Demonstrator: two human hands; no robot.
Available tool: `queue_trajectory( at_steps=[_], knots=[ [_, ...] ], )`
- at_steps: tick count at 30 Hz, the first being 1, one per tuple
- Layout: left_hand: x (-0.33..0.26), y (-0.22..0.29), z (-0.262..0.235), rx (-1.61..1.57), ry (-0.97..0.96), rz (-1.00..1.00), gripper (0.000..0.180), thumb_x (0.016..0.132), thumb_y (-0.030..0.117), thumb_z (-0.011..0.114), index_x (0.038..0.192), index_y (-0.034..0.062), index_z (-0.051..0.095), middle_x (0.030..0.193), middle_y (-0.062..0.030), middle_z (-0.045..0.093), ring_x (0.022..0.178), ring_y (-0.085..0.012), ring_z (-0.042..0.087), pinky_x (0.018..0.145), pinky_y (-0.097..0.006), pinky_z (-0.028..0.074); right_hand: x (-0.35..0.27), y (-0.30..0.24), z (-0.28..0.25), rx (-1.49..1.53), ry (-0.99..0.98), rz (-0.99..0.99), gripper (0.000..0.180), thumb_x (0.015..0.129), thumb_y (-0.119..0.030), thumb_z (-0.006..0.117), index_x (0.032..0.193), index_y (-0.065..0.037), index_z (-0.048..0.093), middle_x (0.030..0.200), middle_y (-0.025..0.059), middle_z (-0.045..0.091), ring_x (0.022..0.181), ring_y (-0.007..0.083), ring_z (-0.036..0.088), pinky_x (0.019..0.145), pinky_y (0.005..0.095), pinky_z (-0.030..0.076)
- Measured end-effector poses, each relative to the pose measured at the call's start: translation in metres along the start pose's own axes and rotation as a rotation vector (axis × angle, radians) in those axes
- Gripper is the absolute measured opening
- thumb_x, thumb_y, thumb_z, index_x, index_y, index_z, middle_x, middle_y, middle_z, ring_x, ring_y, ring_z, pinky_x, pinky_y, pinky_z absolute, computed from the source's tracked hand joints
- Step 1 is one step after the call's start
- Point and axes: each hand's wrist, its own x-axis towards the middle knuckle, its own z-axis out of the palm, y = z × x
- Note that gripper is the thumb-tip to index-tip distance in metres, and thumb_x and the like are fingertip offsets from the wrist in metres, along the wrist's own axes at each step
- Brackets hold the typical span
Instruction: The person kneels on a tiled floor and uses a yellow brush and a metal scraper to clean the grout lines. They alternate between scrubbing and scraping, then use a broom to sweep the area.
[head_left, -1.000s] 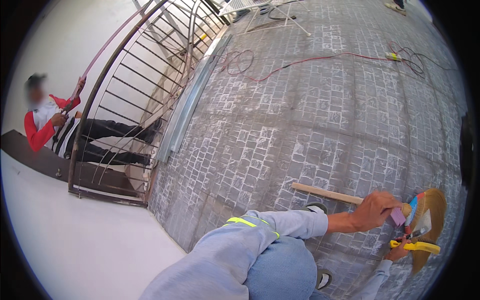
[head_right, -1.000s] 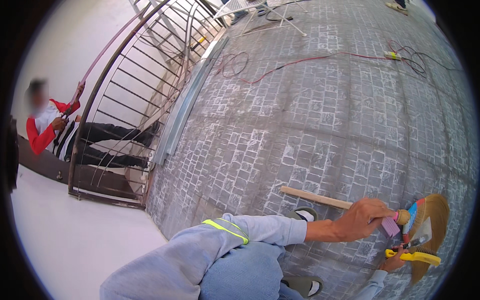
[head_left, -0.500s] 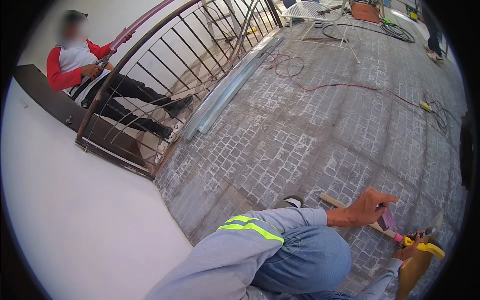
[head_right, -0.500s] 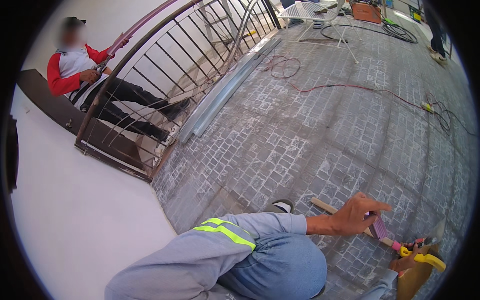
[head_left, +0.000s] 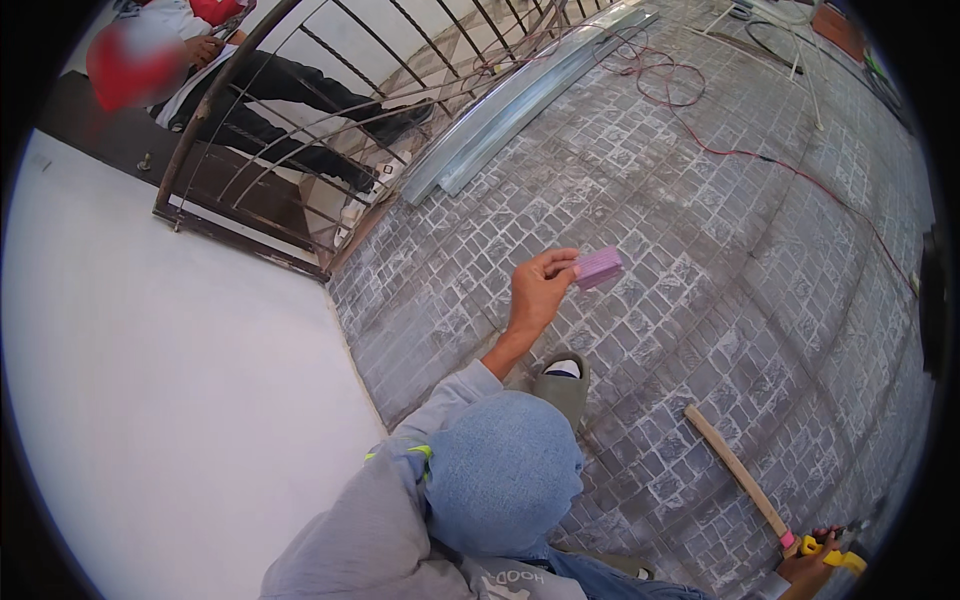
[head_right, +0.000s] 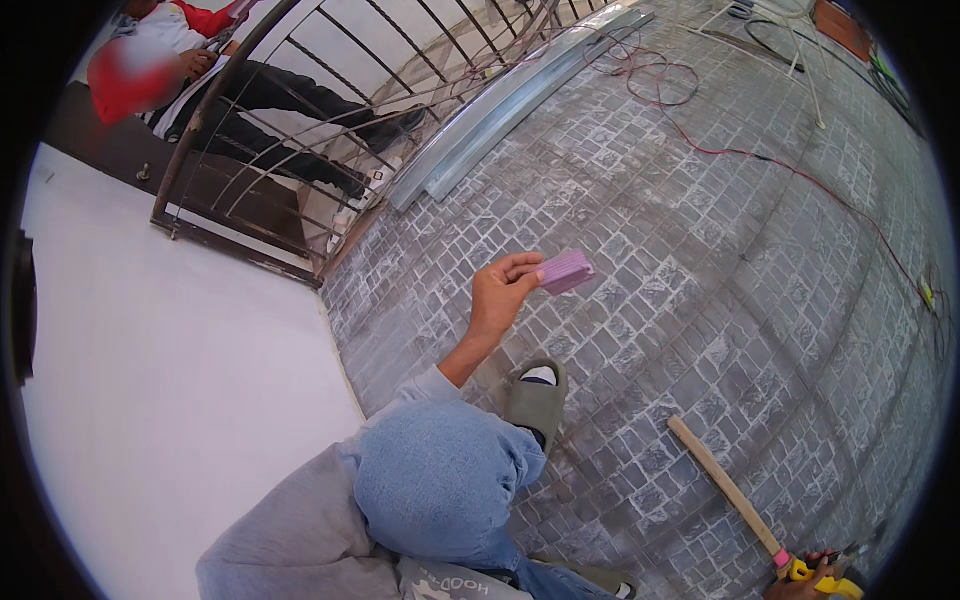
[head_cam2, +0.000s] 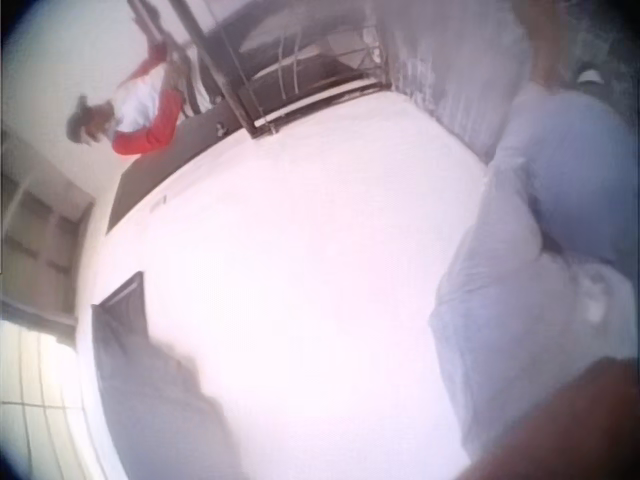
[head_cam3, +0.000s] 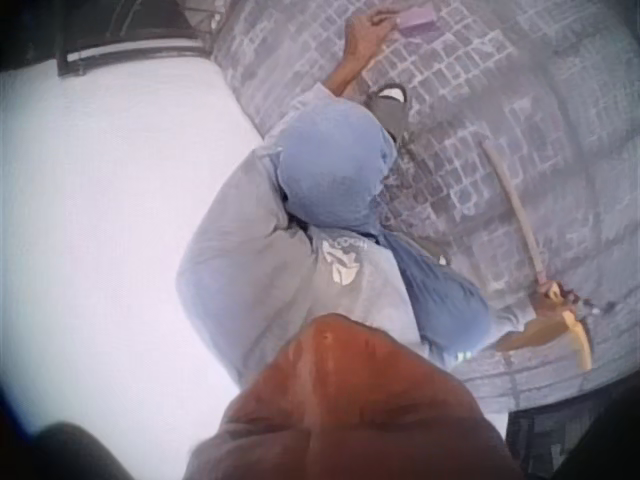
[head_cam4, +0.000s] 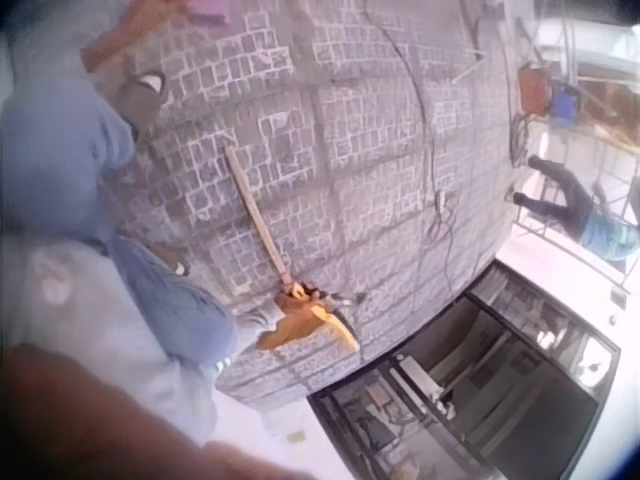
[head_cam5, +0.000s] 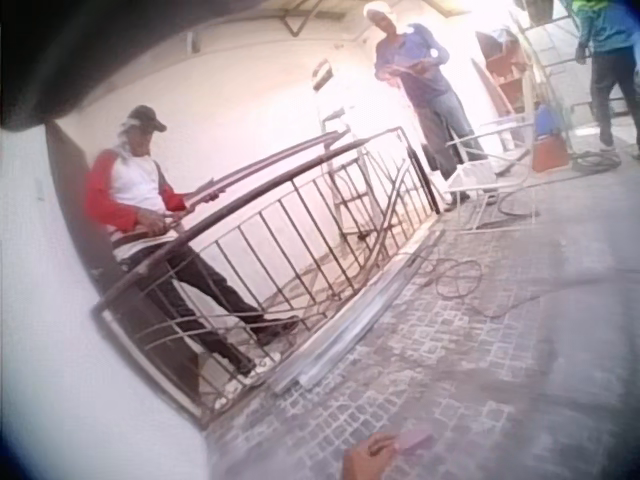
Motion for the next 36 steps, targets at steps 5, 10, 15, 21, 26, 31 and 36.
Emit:
queue_trajectory(
  at_steps=[5, 10, 15, 21, 26, 31, 36],
  knots=[
    [-0.025, -0.048, -0.172, -0.089, 0.556, -0.492, 0.039, 0.078, 0.008, 0.072, 0.115, 0.0042, 0.061, 0.087, -0.0016, 0.068, 0.073, -0.0091, 0.063, 0.058, -0.019, 0.040, -0.006, -0.005, 0.041, -0.076, -0.155, -0.035, 0.018, 0.091, -0.018, 0.061, 0.104, -0.005, 0.061, 0.078, 0.0012, 0.059, 0.069, 0.0105, 0.055, 0.065, 0.0229, 0.043],
    [-0.023, -0.101, -0.306, -0.371, 0.885, -0.584, 0.042, 0.077, 0.005, 0.069, 0.118, 0.0082, 0.059, 0.089, 0.0009, 0.067, 0.078, -0.0088, 0.064, 0.058, -0.024, 0.041, -0.023, 0.008, 0.070, -0.111, -0.098, -0.034, 0.016, 0.090, -0.017, 0.064, 0.098, -0.003, 0.062, 0.077, 0.0015, 0.058, 0.069, 0.0101, 0.056, 0.063, 0.0211, 0.044],
    [0.010, -0.157, -0.392, -0.054, 1.069, -0.495, 0.029, 0.076, 0.010, 0.069, 0.105, 0.0133, 0.069, 0.085, 0.0012, 0.069, 0.076, -0.0127, 0.065, 0.064, -0.034, 0.047, -0.022, 0.005, 0.153, -0.278, -0.289, -0.046, 0.019, 0.089, -0.020, 0.064, 0.098, -0.003, 0.061, 0.076, 0.0015, 0.057, 0.069, 0.0093, 0.055, 0.061, 0.0210, 0.043],
    [0.033, -0.183, -0.443, 0.957, 1.235, -0.411, 0.014, 0.075, 0.019, 0.068, 0.088, 0.0228, 0.075, 0.088, 0.0008, 0.072, 0.076, -0.0250, 0.067, 0.071, -0.040, 0.050, -0.020, -0.014, 0.293, -0.514, -0.543, -0.251, 0.013, 0.091, -0.019, 0.058, 0.091, -0.006, 0.056, 0.070, 0.0004, 0.051, 0.063, 0.0087, 0.049, 0.061, 0.0225, 0.038],
    [0.054, -0.194, -0.479, 1.284, 1.277, -0.476, 0.012, 0.074, 0.022, 0.071, 0.085, 0.0219, 0.074, 0.087, 0.0014, 0.072, 0.077, -0.0248, 0.067, 0.070, -0.041, 0.051, -0.051, 0.012, 0.345, -0.560, -0.570, -0.250, 0.013, 0.087, -0.012, 0.057, 0.096, -0.003, 0.053, 0.076, 0.0033, 0.054, 0.058, 0.0090, 0.050, 0.055, 0.0228, 0.041],
    [0.072, -0.221, -0.536, 1.089, 1.347, -0.329, 0.010, 0.073, 0.018, 0.071, 0.083, 0.0184, 0.074, 0.080, -0.0024, 0.071, 0.071, -0.0252, 0.067, 0.065, -0.039, 0.052, -0.058, 0.077, 0.356, -0.671, -0.596, -0.148, 0.015, 0.087, -0.014, 0.058, 0.097, -0.004, 0.053, 0.071, 0.0037, 0.054, 0.055, 0.0091, 0.051, 0.049, 0.0234, 0.042],
    [0.089, -0.230, -0.571, 1.029, 1.437, -0.319, 0.011, 0.074, 0.012, 0.069, 0.083, 0.0139, 0.074, 0.079, -0.0050, 0.072, 0.070, -0.0251, 0.068, 0.065, -0.037, 0.052, -0.059, 0.130, 0.393, -0.622, -0.608, -0.095, 0.015, 0.085, -0.014, 0.058, 0.096, -0.004, 0.052, 0.067, 0.0035, 0.053, 0.052, 0.0098, 0.050, 0.046, 0.0234, 0.042]
  ],
)
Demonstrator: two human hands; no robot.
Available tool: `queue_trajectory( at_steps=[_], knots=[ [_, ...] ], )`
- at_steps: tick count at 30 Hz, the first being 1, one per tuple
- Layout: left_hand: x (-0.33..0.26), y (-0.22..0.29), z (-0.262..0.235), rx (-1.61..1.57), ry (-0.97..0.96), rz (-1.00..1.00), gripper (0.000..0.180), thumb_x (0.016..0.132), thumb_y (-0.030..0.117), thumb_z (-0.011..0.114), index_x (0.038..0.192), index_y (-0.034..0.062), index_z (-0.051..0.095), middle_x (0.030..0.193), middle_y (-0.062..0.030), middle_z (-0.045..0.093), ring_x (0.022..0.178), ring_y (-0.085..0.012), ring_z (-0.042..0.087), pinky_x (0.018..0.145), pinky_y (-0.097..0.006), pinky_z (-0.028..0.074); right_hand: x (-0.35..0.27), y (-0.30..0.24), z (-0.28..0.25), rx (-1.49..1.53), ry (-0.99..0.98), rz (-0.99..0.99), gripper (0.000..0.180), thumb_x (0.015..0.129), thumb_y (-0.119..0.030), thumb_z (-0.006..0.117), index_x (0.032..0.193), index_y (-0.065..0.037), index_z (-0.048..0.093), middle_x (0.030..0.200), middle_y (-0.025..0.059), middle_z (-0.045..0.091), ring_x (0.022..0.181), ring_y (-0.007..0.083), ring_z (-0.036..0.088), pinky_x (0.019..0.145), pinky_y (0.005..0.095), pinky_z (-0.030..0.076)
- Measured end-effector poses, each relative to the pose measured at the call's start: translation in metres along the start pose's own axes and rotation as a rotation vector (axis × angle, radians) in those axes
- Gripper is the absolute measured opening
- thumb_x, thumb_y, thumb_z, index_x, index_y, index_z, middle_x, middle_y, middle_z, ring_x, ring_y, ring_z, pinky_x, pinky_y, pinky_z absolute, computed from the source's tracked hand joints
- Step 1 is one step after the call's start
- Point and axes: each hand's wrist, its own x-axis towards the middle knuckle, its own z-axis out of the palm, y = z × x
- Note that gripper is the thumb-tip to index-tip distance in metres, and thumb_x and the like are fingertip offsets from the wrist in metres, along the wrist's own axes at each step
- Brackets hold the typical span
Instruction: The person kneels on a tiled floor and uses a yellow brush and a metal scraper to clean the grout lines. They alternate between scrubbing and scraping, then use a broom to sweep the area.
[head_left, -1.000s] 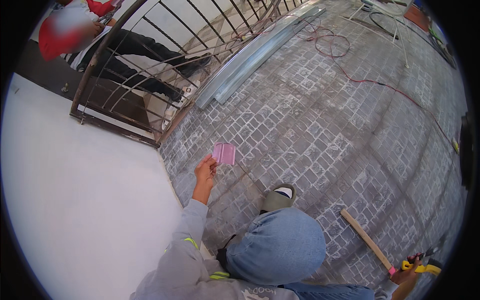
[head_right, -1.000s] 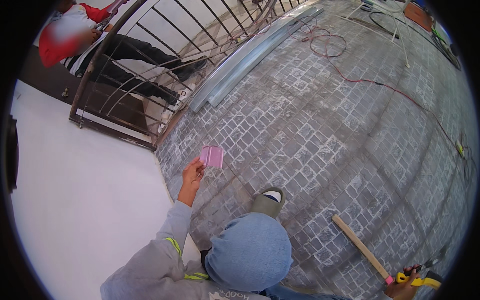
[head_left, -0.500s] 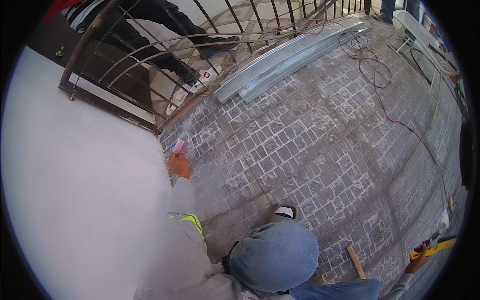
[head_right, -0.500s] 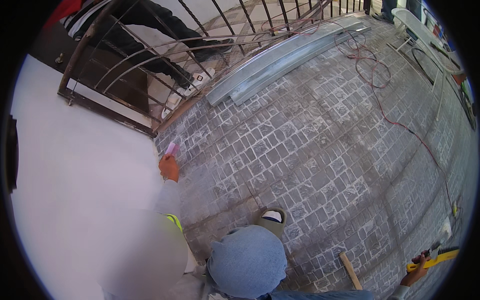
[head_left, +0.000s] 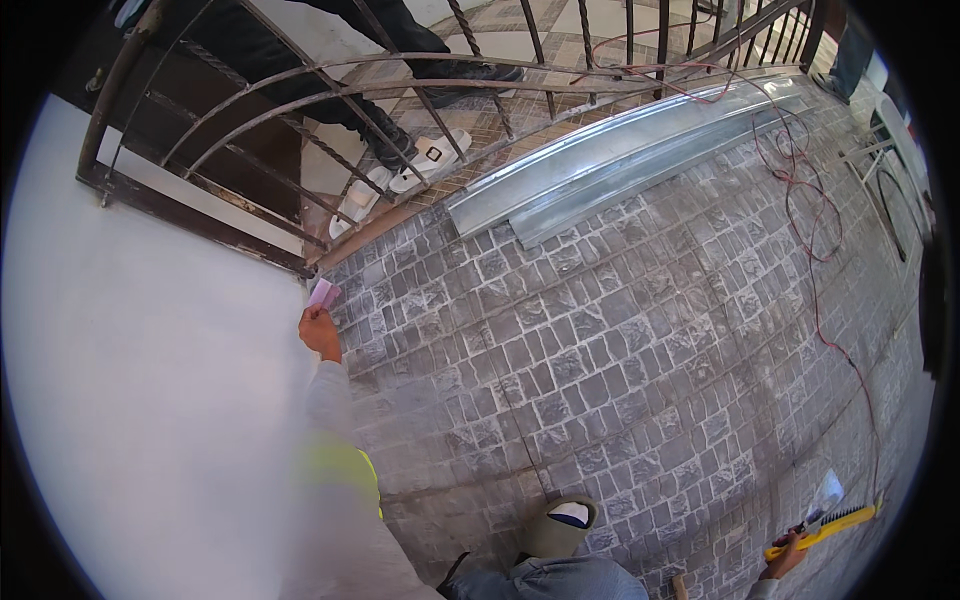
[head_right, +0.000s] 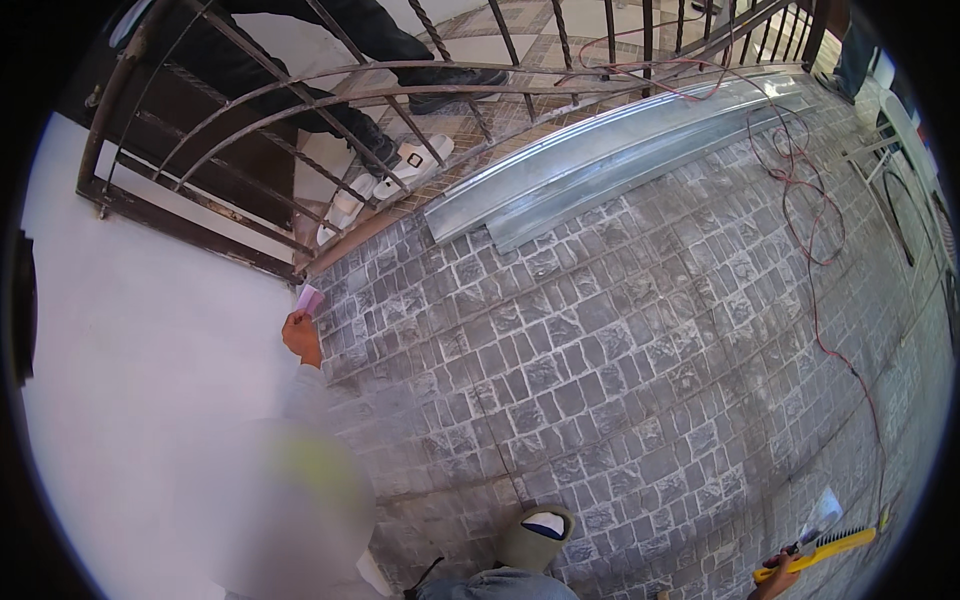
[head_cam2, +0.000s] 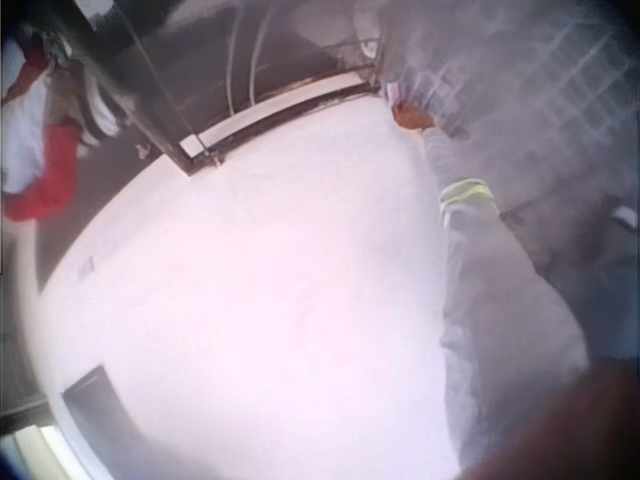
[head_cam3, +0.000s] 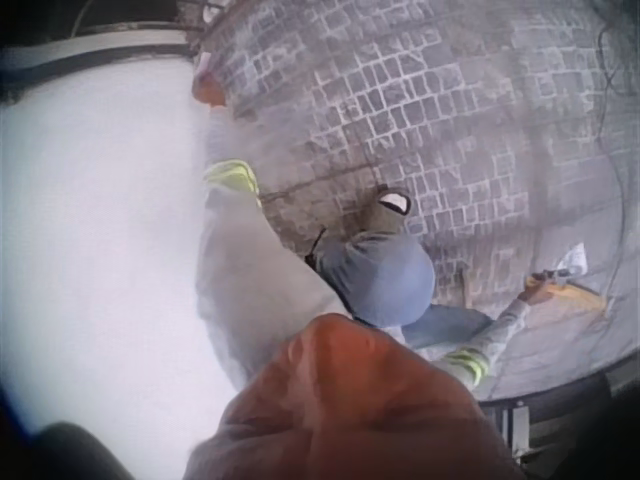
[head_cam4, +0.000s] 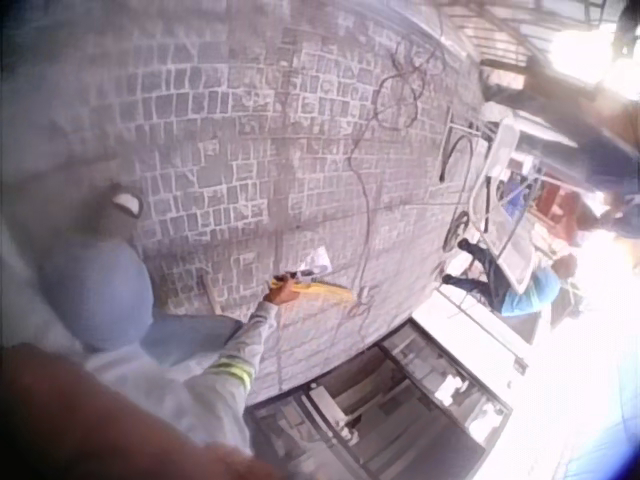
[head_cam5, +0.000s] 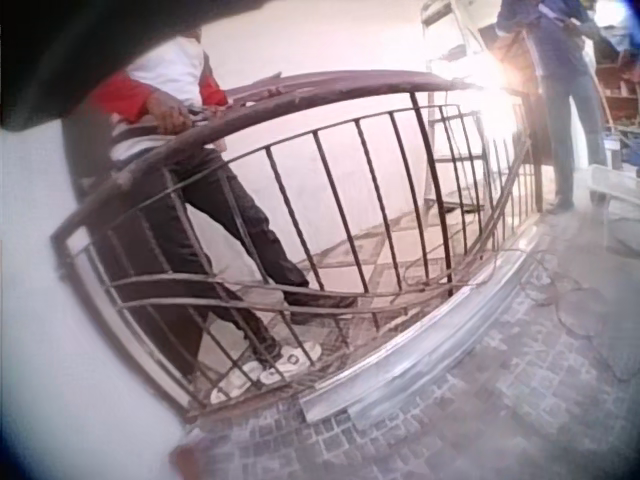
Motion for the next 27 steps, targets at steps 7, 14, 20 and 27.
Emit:
queue_trajectory(
  at_steps=[7, 14, 20, 27],
  knots=[
    [0.028, 0.002, 0.030, -0.122, -0.003, -0.095, 0.011, 0.074, 0.009, 0.068, 0.082, 0.0071, 0.074, 0.078, -0.0092, 0.072, 0.071, -0.0245, 0.068, 0.066, -0.036, 0.052, 0.004, -0.021, 0.071, -0.069, -0.077, -0.043, 0.016, 0.086, -0.014, 0.058, 0.097, -0.004, 0.051, 0.066, 0.0026, 0.051, 0.051, 0.0103, 0.049, 0.049, 0.0236, 0.043],
    [0.049, -0.041, 0.066, -0.246, -0.068, -0.096, 0.014, 0.076, 0.009, 0.066, 0.086, 0.0035, 0.074, 0.077, -0.0105, 0.071, 0.069, -0.0229, 0.066, 0.066, -0.035, 0.052, 0.023, -0.034, 0.100, -0.152, -0.155, -0.019, 0.015, 0.084, -0.011, 0.057, 0.094, -0.002, 0.052, 0.075, 0.0060, 0.055, 0.054, 0.0110, 0.051, 0.052, 0.0238, 0.045],
    [0.068, -0.070, 0.094, -0.398, -0.183, -0.295, 0.017, 0.079, 0.008, 0.063, 0.091, 0.0006, 0.073, 0.077, -0.0072, 0.069, 0.068, -0.0164, 0.063, 0.064, -0.029, 0.052, 0.019, -0.045, 0.125, -0.106, -0.133, -0.052, 0.011, 0.083, -0.009, 0.058, 0.089, -0.004, 0.049, 0.079, 0.0062, 0.055, 0.053, 0.0110, 0.051, 0.051, 0.0245, 0.044],
    [0.071, -0.074, 0.079, -0.307, -0.397, -0.318, 0.042, 0.077, 0.008, 0.062, 0.118, -0.0008, 0.062, 0.111, -0.0148, 0.065, 0.097, -0.0205, 0.061, 0.085, -0.030, 0.046, -0.007, -0.064, 0.139, -0.054, -0.200, -0.052, 0.015, 0.078, -0.008, 0.058, 0.084, -0.006, 0.045, 0.081, 0.0082, 0.055, 0.052, 0.0119, 0.052, 0.049, 0.0259, 0.046]
  ],
)
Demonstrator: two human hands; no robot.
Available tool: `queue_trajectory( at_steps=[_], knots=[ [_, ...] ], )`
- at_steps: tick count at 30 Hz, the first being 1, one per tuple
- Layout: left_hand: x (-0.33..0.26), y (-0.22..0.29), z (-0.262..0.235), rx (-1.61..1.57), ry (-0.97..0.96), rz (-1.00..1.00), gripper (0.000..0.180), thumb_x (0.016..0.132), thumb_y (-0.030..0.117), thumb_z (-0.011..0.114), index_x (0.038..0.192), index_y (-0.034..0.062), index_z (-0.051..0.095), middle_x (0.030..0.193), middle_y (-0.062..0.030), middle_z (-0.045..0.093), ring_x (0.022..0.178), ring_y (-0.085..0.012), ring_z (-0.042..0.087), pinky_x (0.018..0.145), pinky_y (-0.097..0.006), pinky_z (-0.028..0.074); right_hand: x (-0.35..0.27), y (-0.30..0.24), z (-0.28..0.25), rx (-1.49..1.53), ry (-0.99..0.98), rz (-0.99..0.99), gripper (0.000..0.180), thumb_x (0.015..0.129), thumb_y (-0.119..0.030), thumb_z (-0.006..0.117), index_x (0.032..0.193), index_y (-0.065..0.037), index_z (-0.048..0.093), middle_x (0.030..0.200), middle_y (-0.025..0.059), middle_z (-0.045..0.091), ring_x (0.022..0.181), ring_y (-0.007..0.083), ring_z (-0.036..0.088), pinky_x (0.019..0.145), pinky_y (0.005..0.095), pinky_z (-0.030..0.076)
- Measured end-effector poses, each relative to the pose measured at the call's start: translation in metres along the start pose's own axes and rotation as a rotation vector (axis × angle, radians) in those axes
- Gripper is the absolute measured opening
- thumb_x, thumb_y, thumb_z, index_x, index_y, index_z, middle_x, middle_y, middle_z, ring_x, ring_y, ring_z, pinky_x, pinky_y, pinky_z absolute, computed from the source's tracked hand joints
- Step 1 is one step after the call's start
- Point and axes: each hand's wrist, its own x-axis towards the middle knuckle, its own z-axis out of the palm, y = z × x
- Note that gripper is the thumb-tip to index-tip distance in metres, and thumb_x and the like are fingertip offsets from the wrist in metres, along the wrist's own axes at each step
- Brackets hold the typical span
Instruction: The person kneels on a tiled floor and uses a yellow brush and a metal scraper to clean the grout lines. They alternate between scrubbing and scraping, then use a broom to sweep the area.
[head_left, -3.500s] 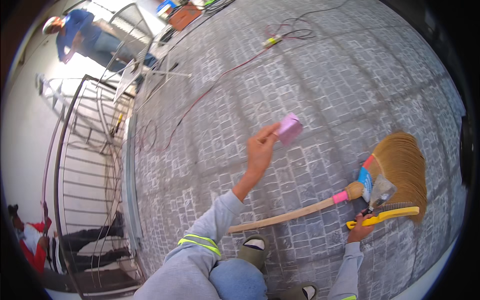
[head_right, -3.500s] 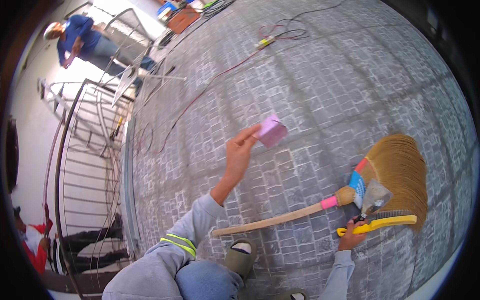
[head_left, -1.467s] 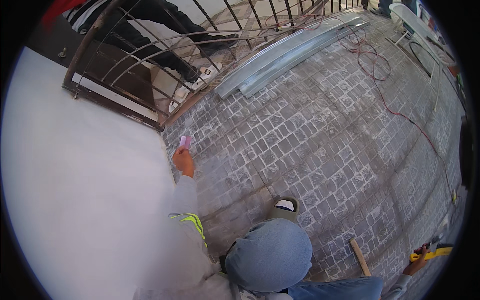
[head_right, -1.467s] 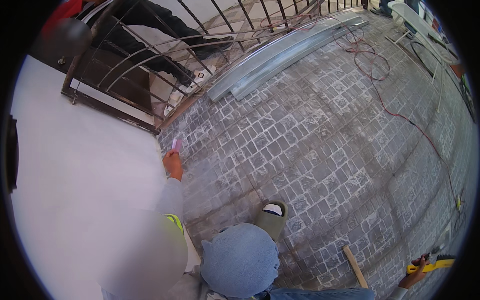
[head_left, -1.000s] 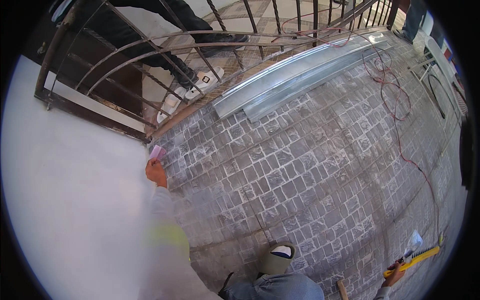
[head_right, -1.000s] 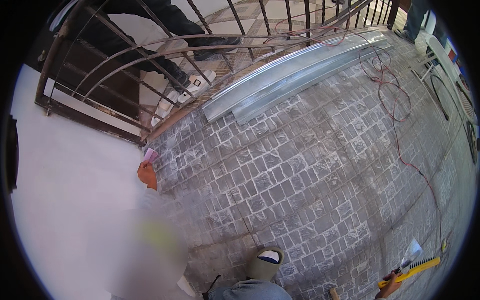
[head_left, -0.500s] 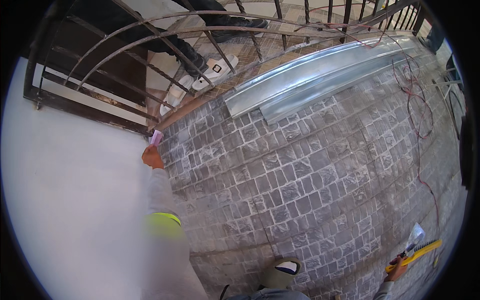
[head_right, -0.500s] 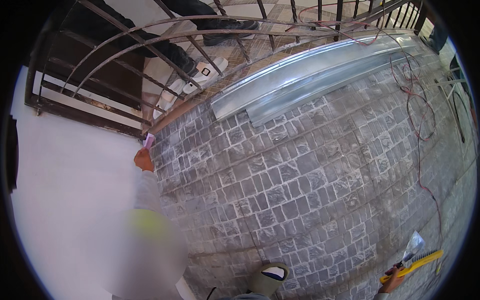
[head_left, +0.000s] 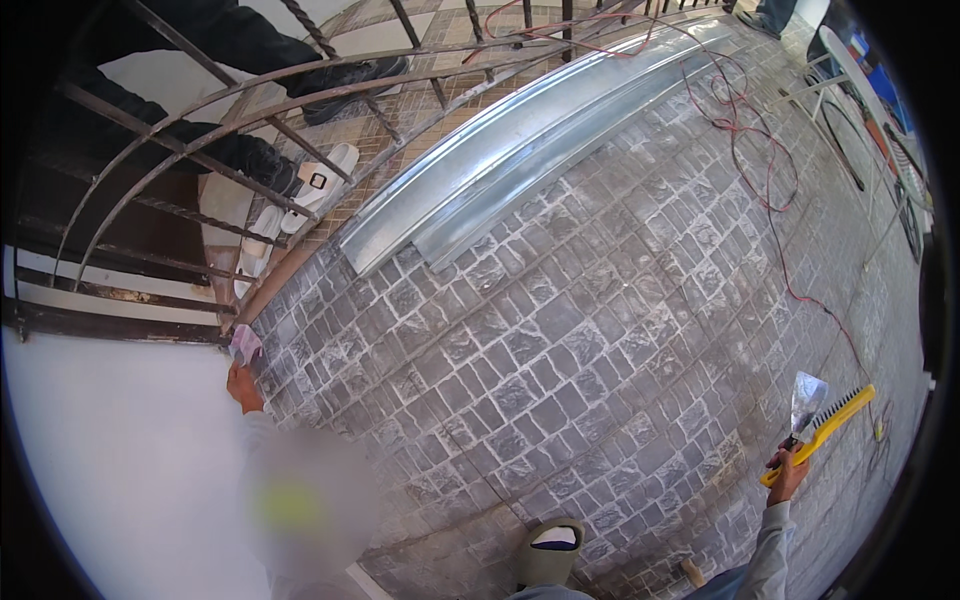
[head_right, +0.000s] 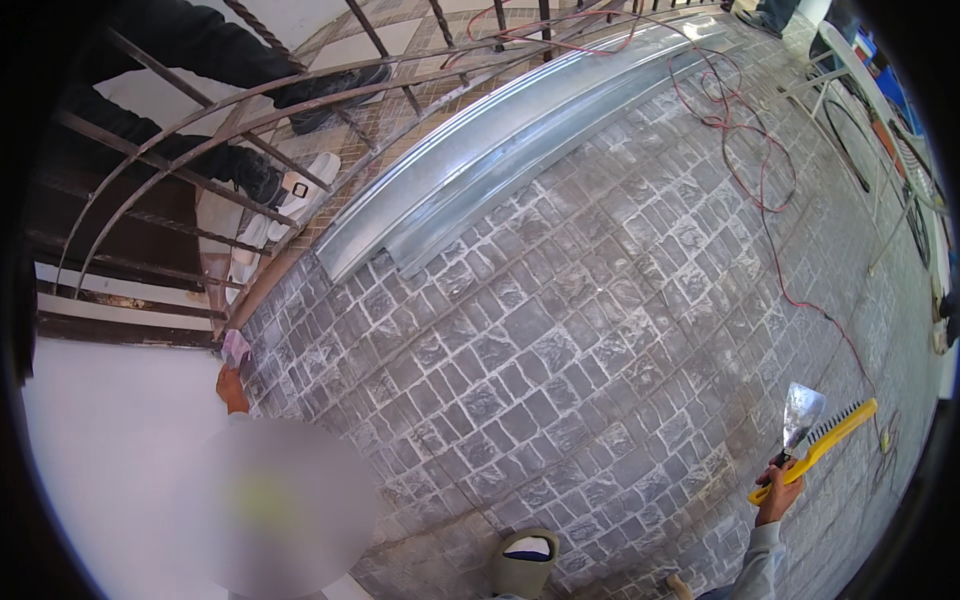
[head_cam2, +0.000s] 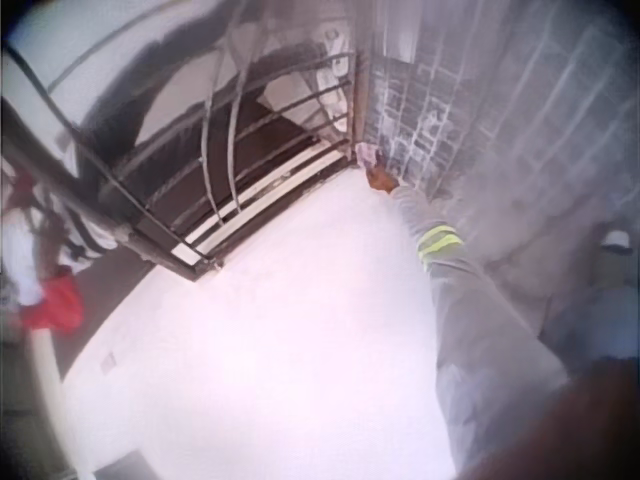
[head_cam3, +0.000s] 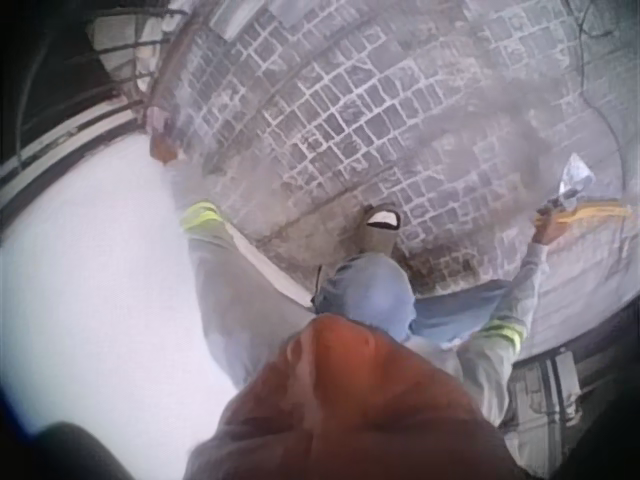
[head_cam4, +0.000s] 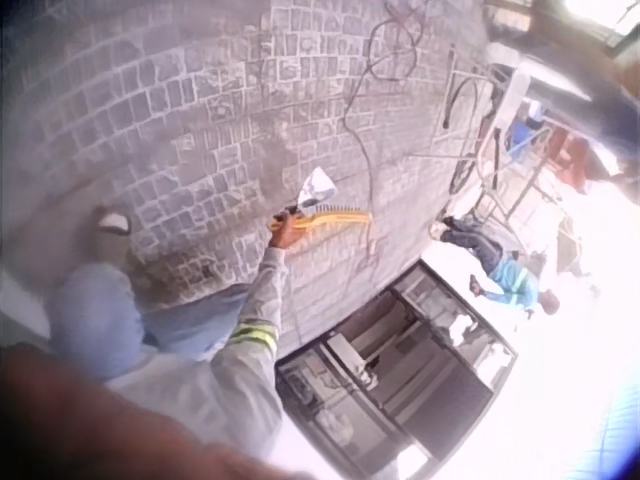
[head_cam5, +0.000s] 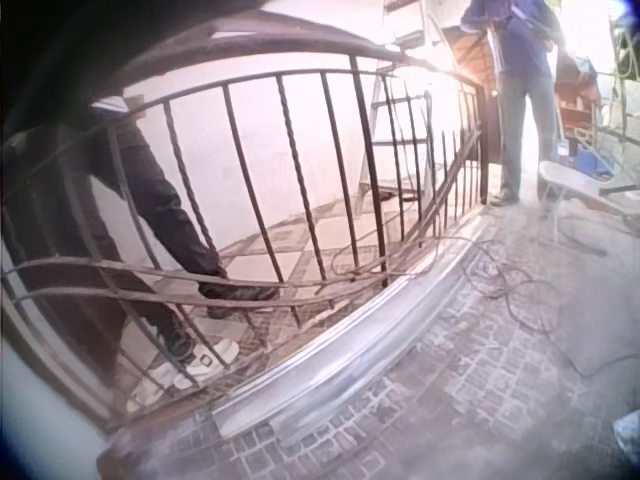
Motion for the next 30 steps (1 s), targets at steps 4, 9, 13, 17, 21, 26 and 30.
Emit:
queue_trajectory(
  at_steps=[4, 9, 13, 17, 21, 26, 30],
  knots=[
    [-0.056, 0.039, -0.023, 0.373, 0.143, 0.412, 0.047, 0.078, 0.019, 0.064, 0.118, -0.0034, 0.060, 0.119, -0.0270, 0.059, 0.110, -0.0398, 0.057, 0.095, -0.043, 0.043, -0.015, -0.007, -0.012, -0.009, -0.009, -0.005, 0.017, 0.076, -0.008, 0.059, 0.086, -0.005, 0.045, 0.080, 0.0094, 0.055, 0.052, 0.0129, 0.053, 0.047, 0.0261, 0.047],
    [-0.206, 0.114, -0.012, 0.171, -0.170, 0.756, 0.034, 0.087, 0.005, 0.056, 0.120, -0.0036, 0.057, 0.133, -0.0210, 0.052, 0.125, -0.0357, 0.047, 0.105, -0.042, 0.035, -0.051, -0.029, -0.051, 0.040, 0.064, 0.046, 0.017, 0.072, -0.006, 0.059, 0.080, -0.006, 0.044, 0.079, 0.0103, 0.054, 0.051, 0.0144, 0.054, 0.047, 0.0268, 0.048],
    [-0.393, 0.165, 0.026, 0.106, -0.587, 0.943, 0.030, 0.087, 0.006, 0.057, 0.116, -0.0027, 0.060, 0.135, -0.0169, 0.052, 0.125, -0.0344, 0.046, 0.106, -0.046, 0.033, -0.092, -0.066, -0.104, 0.093, 0.100, 0.055, 0.019, 0.069, -0.002, 0.060, 0.068, -0.006, 0.041, 0.079, 0.0107, 0.053, 0.052, 0.0158, 0.054, 0.048, 0.0282, 0.049],
    [-0.607, 0.202, 0.049, -0.302, -1.258, 1.044, 0.034, 0.081, 0.006, 0.067, 0.113, -0.0007, 0.061, 0.129, -0.0201, 0.055, 0.116, -0.0341, 0.054, 0.098, -0.041, 0.042, -0.151, -0.112, -0.176, 0.109, 0.164, 0.071, 0.021, 0.068, -0.004, 0.060, 0.065, -0.006, 0.040, 0.081, 0.0110, 0.053, 0.053, 0.0161, 0.055, 0.050, 0.0284, 0.051],
    [-0.785, 0.204, 0.011, -0.508, -2.010, 1.481, 0.058, 0.083, 0.022, 0.069, 0.133, 0.0024, 0.047, 0.141, -0.0211, 0.042, 0.125, -0.0351, 0.047, 0.101, -0.045, 0.040, -0.226, -0.146, -0.243, 0.147, 0.364, 0.078, 0.023, 0.069, -0.012, 0.061, 0.073, -0.008, 0.038, 0.082, 0.0118, 0.053, 0.056, 0.0141, 0.056, 0.052, 0.0278, 0.053],
    [-0.913, 0.138, -0.037, -0.396, -2.140, 2.231, 0.064, 0.086, 0.031, 0.063, 0.138, 0.0025, 0.038, 0.143, -0.0241, 0.037, 0.132, -0.0374, 0.038, 0.106, -0.050, 0.034, -0.315, -0.154, -0.314, 0.174, 0.534, -0.029, 0.023, 0.070, -0.014, 0.062, 0.073, -0.008, 0.040, 0.081, 0.0114, 0.055, 0.055, 0.0133, 0.056, 0.052, 0.0265, 0.052],
    [-0.948, 0.089, -0.036, -0.240, -2.068, 2.372, 0.055, 0.082, 0.022, 0.065, 0.129, 0.0017, 0.046, 0.135, -0.0225, 0.046, 0.121, -0.0350, 0.047, 0.097, -0.047, 0.040, -0.394, -0.117, -0.359, 0.081, 0.735, -0.024, 0.026, 0.074, -0.014, 0.065, 0.073, -0.007, 0.040, 0.085, 0.0133, 0.056, 0.060, 0.0159, 0.057, 0.056, 0.0286, 0.052]
  ],
)
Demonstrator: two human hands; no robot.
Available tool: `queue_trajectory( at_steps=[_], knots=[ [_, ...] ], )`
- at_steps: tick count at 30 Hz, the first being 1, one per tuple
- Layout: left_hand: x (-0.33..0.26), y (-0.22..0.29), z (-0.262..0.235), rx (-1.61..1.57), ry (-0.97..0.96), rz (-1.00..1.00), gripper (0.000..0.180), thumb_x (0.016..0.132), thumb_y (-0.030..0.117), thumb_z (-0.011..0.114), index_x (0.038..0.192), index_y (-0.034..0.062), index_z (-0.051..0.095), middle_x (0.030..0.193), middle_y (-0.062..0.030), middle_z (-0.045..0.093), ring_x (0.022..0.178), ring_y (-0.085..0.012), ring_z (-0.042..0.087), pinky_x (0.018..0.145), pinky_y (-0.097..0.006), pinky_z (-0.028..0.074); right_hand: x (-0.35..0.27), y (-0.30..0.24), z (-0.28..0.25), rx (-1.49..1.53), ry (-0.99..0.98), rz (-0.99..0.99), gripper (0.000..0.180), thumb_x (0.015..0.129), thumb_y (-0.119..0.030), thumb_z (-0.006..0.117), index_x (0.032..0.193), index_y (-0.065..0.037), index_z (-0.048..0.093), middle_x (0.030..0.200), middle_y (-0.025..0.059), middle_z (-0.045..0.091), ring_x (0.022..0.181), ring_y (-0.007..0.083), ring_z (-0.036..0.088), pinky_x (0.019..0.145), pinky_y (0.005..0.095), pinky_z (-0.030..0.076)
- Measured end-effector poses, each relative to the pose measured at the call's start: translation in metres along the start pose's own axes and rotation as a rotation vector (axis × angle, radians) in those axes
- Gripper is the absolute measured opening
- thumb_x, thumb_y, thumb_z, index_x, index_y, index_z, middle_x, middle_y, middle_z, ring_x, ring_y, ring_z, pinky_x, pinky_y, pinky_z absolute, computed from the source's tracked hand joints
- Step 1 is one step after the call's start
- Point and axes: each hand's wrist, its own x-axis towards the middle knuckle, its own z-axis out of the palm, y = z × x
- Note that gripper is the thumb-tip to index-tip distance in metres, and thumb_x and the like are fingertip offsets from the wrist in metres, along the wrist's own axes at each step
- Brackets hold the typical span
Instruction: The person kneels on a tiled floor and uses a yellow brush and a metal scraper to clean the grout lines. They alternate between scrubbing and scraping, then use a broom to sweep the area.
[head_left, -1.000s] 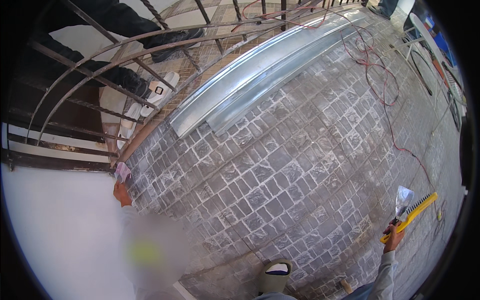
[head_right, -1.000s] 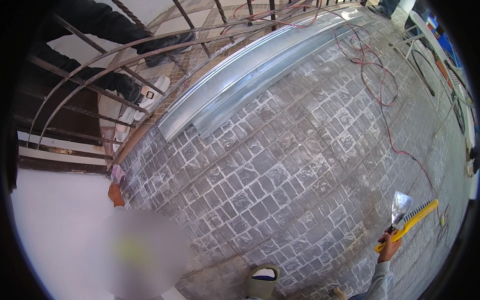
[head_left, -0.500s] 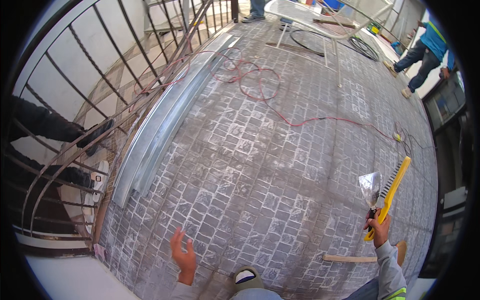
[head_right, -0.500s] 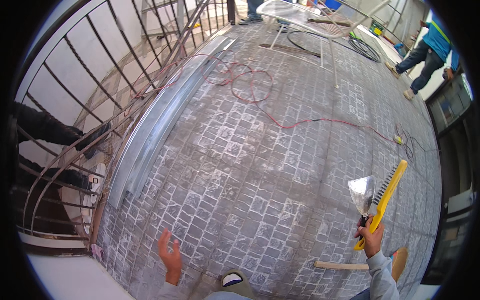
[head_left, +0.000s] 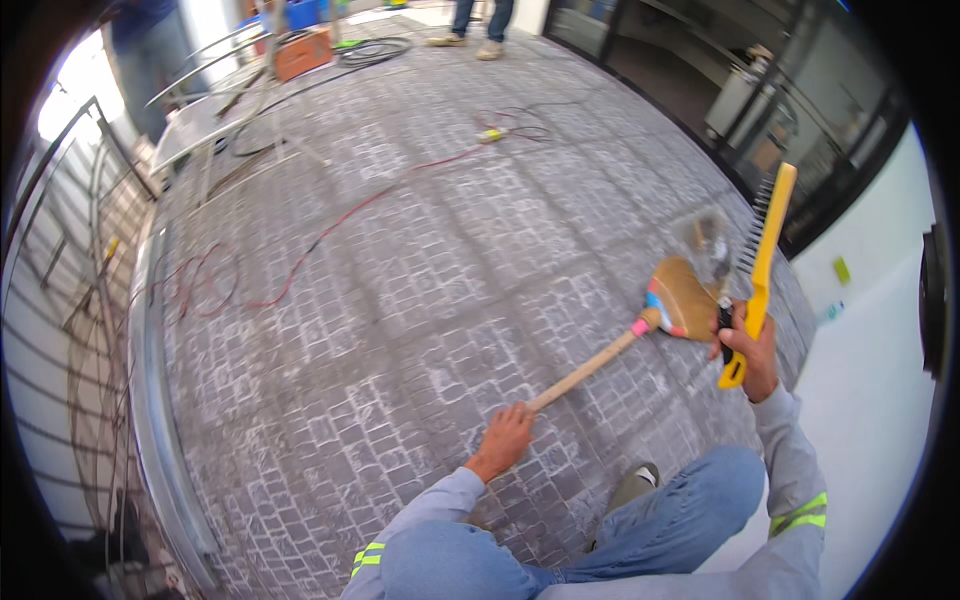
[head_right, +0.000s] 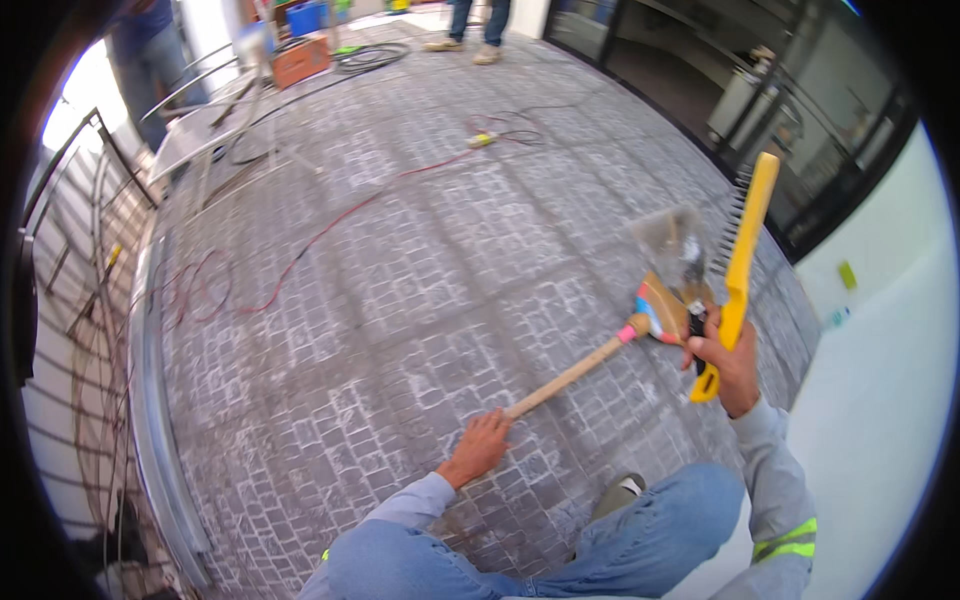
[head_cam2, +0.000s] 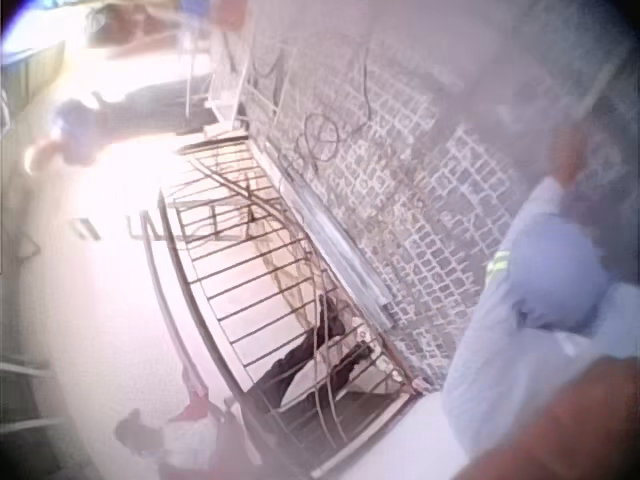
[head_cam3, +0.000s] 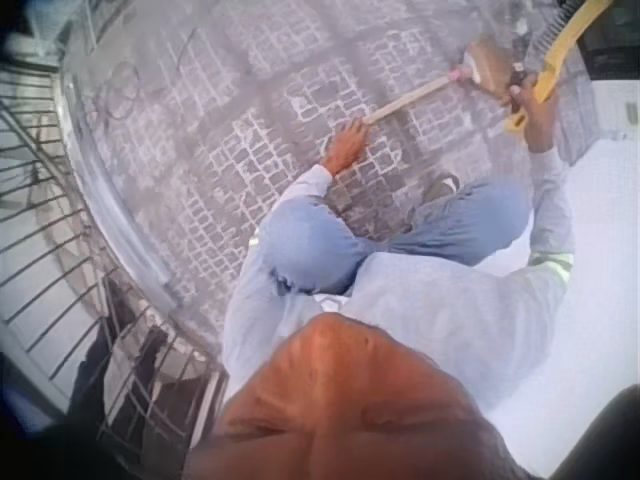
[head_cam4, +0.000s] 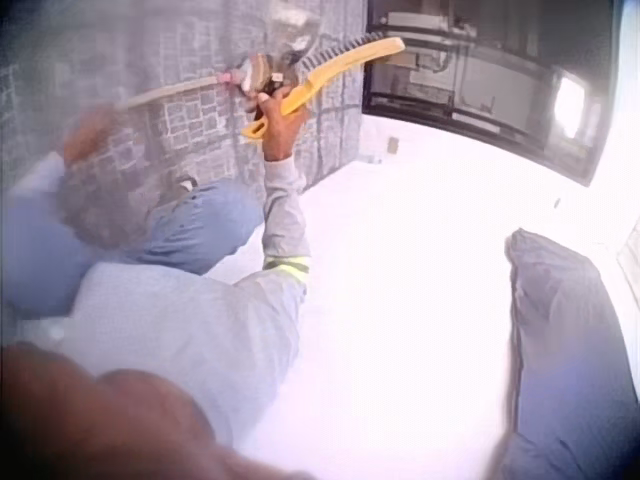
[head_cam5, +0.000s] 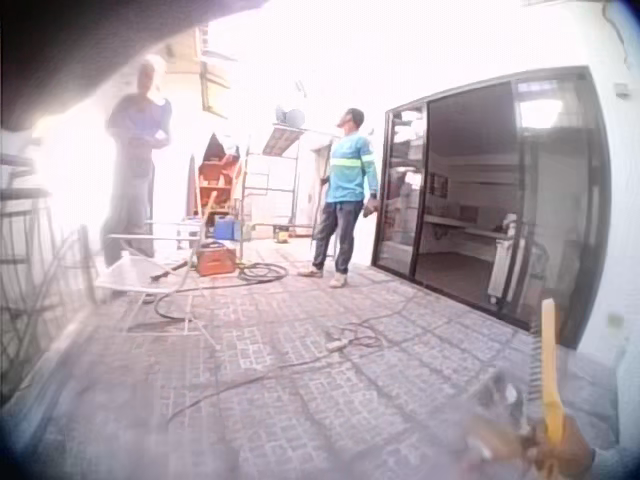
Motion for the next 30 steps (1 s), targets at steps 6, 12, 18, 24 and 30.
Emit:
queue_trajectory(
  at_steps=[6, 12, 18, 24, 30],
  knots=[
    [0.022, -0.005, 0.016, 0.028, -0.014, -0.062, 0.045, 0.075, 0.014, 0.068, 0.117, 0.0050, 0.055, 0.104, -0.0149, 0.056, 0.095, -0.0338, 0.056, 0.082, -0.045, 0.045, -0.064, 0.108, -0.063, 0.264, 0.392, 0.059, 0.024, 0.076, -0.002, 0.064, 0.068, -0.008, 0.042, 0.083, 0.0135, 0.058, 0.057, 0.0146, 0.058, 0.051, 0.0290, 0.050],
    [0.074, -0.006, 0.002, -0.091, -0.104, -0.371, 0.024, 0.072, 0.016, 0.061, 0.086, -0.0024, 0.059, 0.080, -0.0248, 0.062, 0.073, -0.0425, 0.060, 0.066, -0.047, 0.048, -0.126, 0.211, -0.045, 0.498, 0.712, 0.286, 0.021, 0.075, 0.003, 0.063, 0.071, -0.007, 0.045, 0.077, 0.0110, 0.059, 0.055, 0.0145, 0.058, 0.051, 0.0287, 0.050],
    [0.103, 0.007, -0.066, -0.132, -0.062, -0.388, 0.030, 0.073, 0.024, 0.064, 0.076, -0.0048, 0.056, 0.065, -0.0201, 0.059, 0.058, -0.0328, 0.057, 0.057, -0.042, 0.043, -0.147, 0.237, -0.083, 0.605, 0.793, 0.208, 0.024, 0.075, 0.006, 0.062, 0.073, -0.008, 0.042, 0.080, 0.0103, 0.057, 0.058, 0.0143, 0.058, 0.053, 0.0286, 0.051],
    [0.094, 0.071, -0.079, -0.216, -0.106, -0.662, 0.047, 0.084, 0.041, 0.067, 0.066, -0.0004, 0.056, 0.052, -0.0035, 0.050, 0.047, -0.0107, 0.045, 0.043, -0.032, 0.035, -0.138, 0.238, -0.175, 0.524, 0.984, 0.004, 0.023, 0.077, 0.006, 0.058, 0.075, -0.008, 0.040, 0.087, 0.0129, 0.056, 0.061, 0.0151, 0.057, 0.055, 0.0286, 0.051],
    [0.142, 0.141, -0.115, -0.163, -0.024, -0.572, 0.049, 0.081, 0.042, 0.072, 0.067, -0.0023, 0.057, 0.052, -0.0058, 0.051, 0.050, -0.0110, 0.046, 0.045, -0.032, 0.035, -0.133, 0.224, -0.271, 0.473, 1.200, -0.145, 0.020, 0.078, 0.001, 0.056, 0.075, -0.009, 0.039, 0.090, 0.0132, 0.053, 0.064, 0.0163, 0.055, 0.057, 0.0323, 0.053]
  ],
)
